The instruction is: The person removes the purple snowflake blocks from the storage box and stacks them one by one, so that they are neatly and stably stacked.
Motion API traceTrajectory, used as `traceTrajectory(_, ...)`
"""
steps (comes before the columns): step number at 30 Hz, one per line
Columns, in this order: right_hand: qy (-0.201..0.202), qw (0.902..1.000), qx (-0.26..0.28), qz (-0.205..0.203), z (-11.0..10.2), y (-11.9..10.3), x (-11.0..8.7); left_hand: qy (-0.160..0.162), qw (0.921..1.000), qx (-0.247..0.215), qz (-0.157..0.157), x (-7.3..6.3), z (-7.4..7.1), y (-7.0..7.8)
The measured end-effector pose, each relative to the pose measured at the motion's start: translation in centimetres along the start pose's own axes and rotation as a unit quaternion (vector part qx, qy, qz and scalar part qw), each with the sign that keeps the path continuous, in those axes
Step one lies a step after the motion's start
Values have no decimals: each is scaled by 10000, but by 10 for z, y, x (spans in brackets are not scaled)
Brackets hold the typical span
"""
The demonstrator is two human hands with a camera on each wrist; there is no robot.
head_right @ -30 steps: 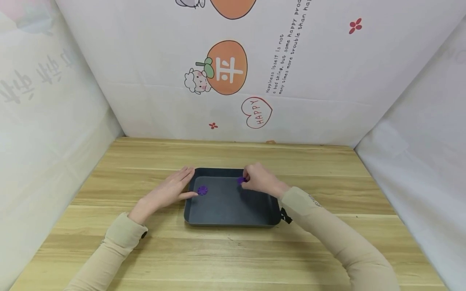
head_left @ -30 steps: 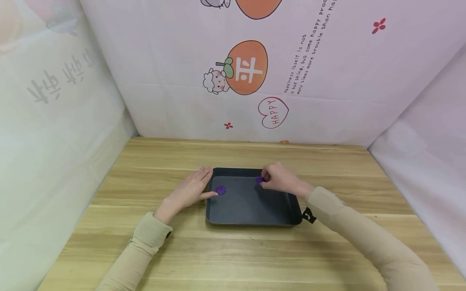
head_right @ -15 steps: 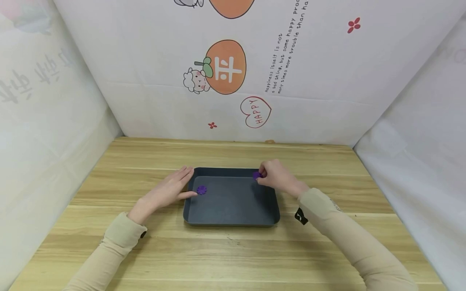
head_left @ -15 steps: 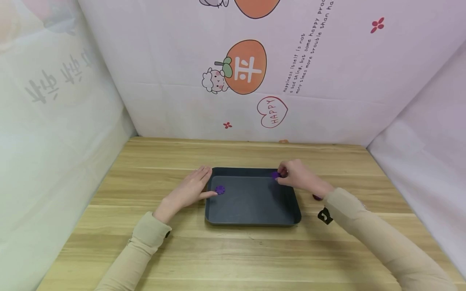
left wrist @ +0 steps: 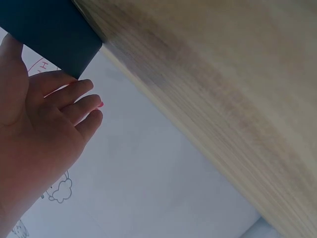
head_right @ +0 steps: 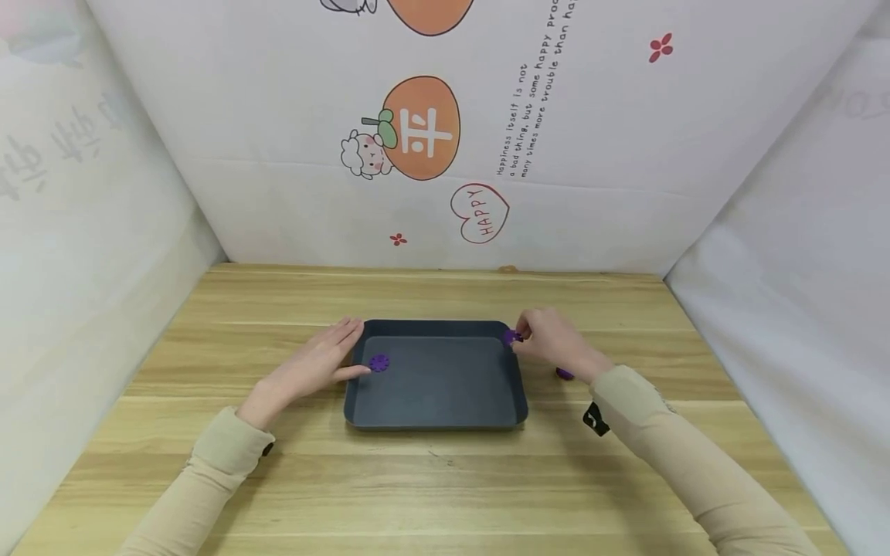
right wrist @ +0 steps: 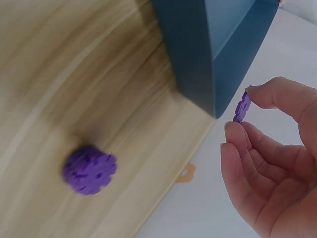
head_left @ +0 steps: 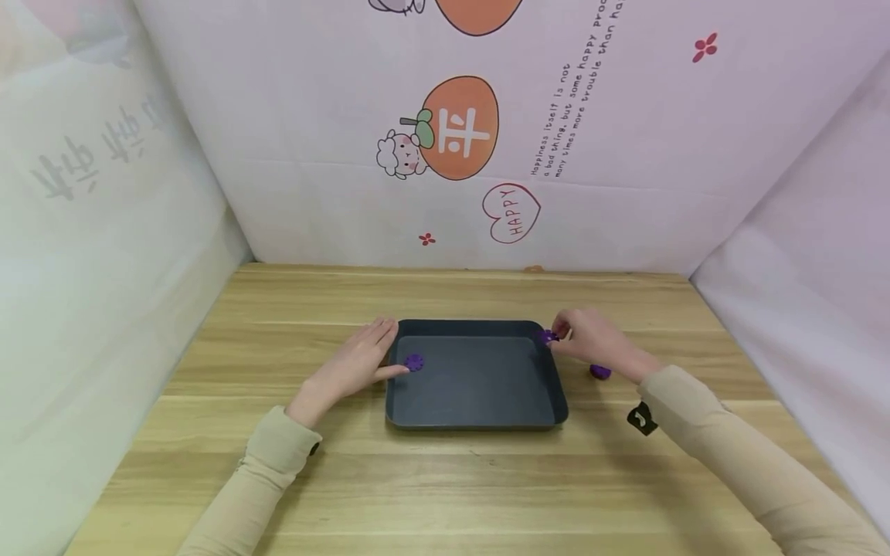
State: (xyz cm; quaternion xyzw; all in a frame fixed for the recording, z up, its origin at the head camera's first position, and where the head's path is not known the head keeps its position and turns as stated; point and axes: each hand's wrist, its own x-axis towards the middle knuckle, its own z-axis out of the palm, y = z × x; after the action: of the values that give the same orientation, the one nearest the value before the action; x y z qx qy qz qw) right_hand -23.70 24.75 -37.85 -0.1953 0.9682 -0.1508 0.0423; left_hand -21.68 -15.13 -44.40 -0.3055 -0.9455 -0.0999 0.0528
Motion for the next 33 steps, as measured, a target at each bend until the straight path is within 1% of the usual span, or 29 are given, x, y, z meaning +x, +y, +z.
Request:
traceTrajectory(3, -73, 9999, 18, 99, 0, 7, -4, -8, 10000, 8, -8, -1, 1, -1)
traceTrajectory(14, -65, 9994, 55, 322, -1, 34, -22, 92, 9999, 40, 51, -1, 3, -2)
traceTrajectory(25, -41, 9990, 116, 424, 6, 55, -36, 96, 9999, 77, 76, 0, 4, -2)
traceTrajectory(33, 216, 9985, -52, 501, 13, 68, -46, 124, 9998, 84, 101, 0, 2, -2)
